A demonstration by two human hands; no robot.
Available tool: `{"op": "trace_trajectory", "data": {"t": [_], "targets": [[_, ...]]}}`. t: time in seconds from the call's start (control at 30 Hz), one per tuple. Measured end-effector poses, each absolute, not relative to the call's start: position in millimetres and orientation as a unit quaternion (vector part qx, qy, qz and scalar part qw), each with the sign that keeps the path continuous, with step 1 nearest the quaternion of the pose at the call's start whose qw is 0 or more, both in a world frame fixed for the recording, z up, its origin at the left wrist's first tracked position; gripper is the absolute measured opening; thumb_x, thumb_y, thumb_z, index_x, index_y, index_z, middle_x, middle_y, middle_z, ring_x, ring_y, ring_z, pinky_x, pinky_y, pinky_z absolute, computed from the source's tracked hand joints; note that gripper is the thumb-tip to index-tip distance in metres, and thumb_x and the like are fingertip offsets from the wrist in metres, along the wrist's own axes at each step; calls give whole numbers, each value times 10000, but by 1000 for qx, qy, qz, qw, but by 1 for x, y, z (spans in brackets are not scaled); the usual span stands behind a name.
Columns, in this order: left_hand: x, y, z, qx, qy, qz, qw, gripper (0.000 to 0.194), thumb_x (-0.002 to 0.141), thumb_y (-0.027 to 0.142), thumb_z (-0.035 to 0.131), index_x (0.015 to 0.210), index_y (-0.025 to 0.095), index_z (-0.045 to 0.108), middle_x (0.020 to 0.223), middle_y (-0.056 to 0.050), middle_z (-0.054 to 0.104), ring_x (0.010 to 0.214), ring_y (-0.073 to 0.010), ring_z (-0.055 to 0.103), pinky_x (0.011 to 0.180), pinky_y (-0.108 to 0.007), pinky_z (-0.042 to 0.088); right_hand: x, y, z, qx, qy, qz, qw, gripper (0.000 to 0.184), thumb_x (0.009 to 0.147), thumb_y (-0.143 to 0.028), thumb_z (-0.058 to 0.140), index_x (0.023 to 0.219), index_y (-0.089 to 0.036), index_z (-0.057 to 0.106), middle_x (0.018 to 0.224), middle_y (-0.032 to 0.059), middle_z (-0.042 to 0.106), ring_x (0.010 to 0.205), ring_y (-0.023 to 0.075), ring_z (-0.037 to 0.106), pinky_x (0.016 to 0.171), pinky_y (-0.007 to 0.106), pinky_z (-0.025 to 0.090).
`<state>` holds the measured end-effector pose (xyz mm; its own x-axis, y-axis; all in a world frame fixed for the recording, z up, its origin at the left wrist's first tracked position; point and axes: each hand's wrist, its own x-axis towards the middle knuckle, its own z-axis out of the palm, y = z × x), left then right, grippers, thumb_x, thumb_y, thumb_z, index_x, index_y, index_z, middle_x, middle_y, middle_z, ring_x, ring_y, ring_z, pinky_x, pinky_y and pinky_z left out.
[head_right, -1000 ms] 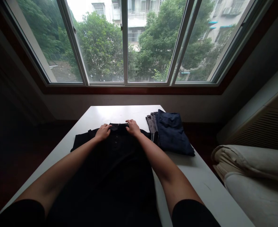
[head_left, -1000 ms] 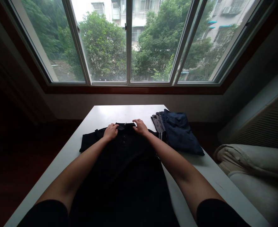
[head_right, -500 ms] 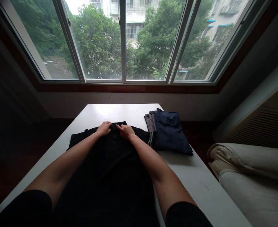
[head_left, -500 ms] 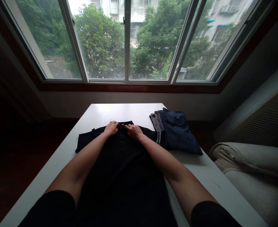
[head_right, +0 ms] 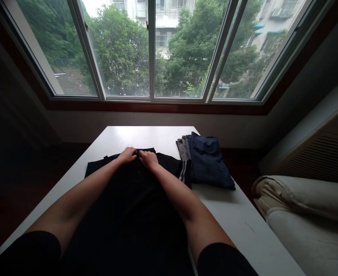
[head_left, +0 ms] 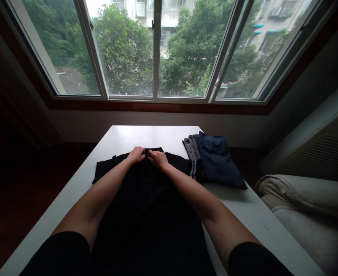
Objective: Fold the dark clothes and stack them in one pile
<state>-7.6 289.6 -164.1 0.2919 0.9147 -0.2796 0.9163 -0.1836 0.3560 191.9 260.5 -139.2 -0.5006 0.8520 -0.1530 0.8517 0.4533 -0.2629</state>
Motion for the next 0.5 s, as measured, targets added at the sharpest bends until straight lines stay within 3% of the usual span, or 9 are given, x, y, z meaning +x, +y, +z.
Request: {"op": "trace_trajectory", "data": {"t": [0.17,0.33,0.5], "targets": [[-12,284,-162,771,594,2,232,234,922,288,582,1119,208,680,1236,-96,668,1253,-269,526,1086,-358,424,178,258,-143,-479,-863,160,20,257,1043,-245,465,1233,-201,632,1164,118,701,1080,250,630,908,326,461],[-18,283,-151,781,585,-1,221,303,878,177,561,1155,214,676,1218,-93,671,1275,-276,505,1119,-373,402,203,277,-146,-503,-838,198,72,345,1017,-140,429,1281,-225,634,1221,94,666,1158,228,574,989,322,456],[-27,286,-144,776,594,-33,207,377,857,122,554,1193,241,677,1357,-94,609,1391,-295,409,1186,-421,328,239,306,-155,-554,-789,267,0,480,903,-132,581,1364,-263,605,1443,117,528,1334,292,473,1056,386,435]]}}
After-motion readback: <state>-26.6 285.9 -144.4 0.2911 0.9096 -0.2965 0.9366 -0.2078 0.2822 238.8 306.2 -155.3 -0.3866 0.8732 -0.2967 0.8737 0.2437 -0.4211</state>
